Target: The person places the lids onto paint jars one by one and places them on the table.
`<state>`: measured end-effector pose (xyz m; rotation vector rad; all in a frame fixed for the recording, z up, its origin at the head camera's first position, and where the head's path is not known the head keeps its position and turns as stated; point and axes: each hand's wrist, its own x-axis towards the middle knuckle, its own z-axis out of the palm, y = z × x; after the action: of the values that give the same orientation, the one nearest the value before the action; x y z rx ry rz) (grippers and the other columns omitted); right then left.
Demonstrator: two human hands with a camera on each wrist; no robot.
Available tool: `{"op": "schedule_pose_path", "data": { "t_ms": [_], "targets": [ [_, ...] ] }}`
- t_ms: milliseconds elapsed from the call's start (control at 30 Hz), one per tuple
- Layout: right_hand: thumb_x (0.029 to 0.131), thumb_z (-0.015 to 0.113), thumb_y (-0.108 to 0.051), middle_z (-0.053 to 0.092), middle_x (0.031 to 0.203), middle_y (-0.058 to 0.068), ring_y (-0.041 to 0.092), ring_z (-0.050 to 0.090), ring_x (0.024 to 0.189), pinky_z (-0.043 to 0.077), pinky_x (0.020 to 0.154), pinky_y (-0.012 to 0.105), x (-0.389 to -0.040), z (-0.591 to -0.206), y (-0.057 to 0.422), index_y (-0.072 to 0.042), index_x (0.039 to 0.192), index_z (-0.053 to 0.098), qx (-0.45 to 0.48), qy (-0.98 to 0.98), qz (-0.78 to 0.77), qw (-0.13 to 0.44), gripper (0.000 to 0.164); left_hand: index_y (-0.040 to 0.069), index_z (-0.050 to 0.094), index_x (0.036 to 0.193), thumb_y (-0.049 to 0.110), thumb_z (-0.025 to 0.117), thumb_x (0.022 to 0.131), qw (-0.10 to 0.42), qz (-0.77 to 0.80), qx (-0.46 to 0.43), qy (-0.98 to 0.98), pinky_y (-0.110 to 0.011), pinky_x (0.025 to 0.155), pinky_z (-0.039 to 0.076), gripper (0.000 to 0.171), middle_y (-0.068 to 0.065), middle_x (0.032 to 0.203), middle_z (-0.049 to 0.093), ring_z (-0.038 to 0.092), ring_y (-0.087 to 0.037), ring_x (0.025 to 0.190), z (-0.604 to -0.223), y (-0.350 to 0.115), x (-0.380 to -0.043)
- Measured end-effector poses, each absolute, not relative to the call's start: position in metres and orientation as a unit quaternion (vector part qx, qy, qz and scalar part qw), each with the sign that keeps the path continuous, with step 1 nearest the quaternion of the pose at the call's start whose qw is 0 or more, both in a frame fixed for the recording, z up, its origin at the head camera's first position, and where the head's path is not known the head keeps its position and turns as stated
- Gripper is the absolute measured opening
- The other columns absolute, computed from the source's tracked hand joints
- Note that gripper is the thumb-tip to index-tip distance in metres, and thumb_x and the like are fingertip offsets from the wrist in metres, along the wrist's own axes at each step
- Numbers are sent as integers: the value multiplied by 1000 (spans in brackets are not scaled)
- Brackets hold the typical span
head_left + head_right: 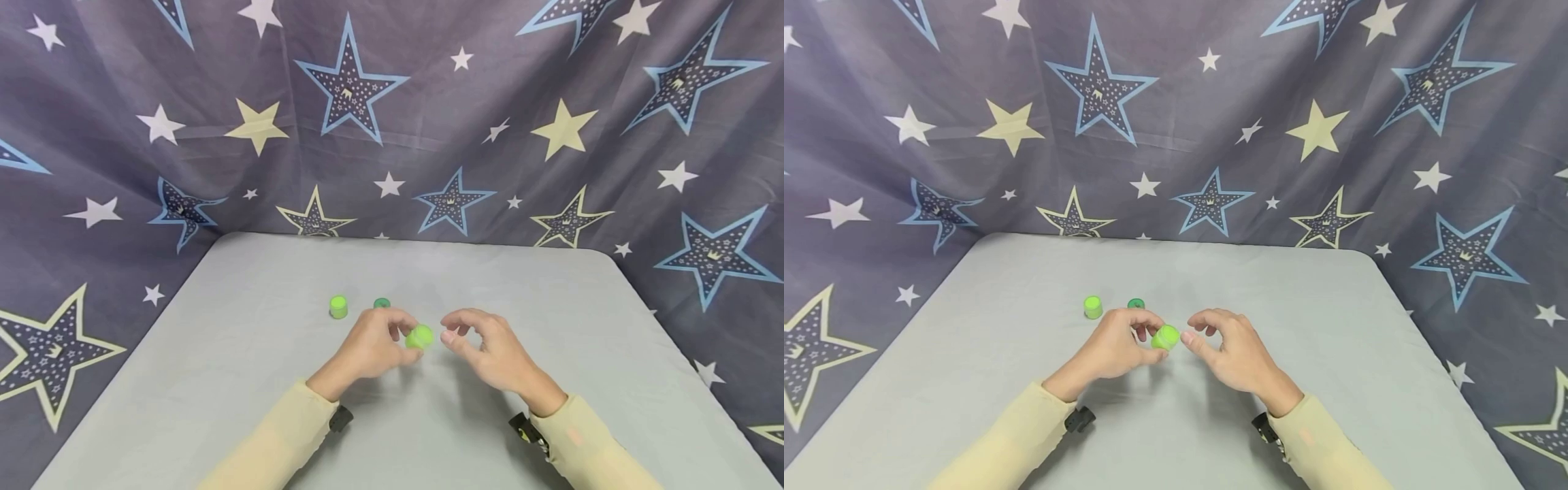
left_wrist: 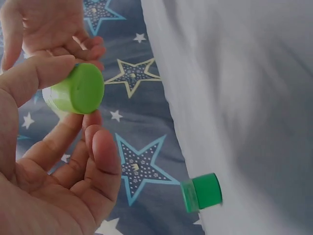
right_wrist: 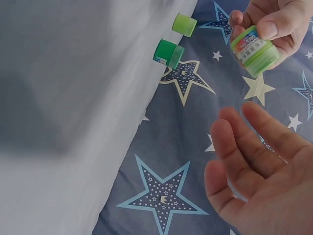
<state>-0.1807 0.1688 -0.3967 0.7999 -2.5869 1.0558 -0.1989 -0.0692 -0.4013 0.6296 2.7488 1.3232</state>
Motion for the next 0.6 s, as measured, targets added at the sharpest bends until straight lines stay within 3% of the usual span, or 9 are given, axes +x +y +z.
{"op": "schedule_pose_path", "data": {
  "t_ms": [233, 600],
  "targets": [
    [98, 67, -32, 72, 106, -2, 23, 65, 95, 51, 82, 44, -181, -399, 172, -9, 116, 73, 265, -891, 346, 129, 30, 18, 75, 98, 17, 90, 73, -12, 400, 181, 898, -31, 68, 50, 29, 11, 84, 67, 58, -14, 79, -400, -78, -205],
    [97, 68, -36, 72, 114, -1, 24, 64, 101, 48, 91, 47, -182, -402, 180, -13, 118, 73, 249, -905, 323, 124, 31, 16, 72, 95, 14, 89, 71, -34, 363, 142, 920, -30, 66, 47, 30, 7, 82, 66, 55, -13, 71, -394, -96, -213]
  ]
}}
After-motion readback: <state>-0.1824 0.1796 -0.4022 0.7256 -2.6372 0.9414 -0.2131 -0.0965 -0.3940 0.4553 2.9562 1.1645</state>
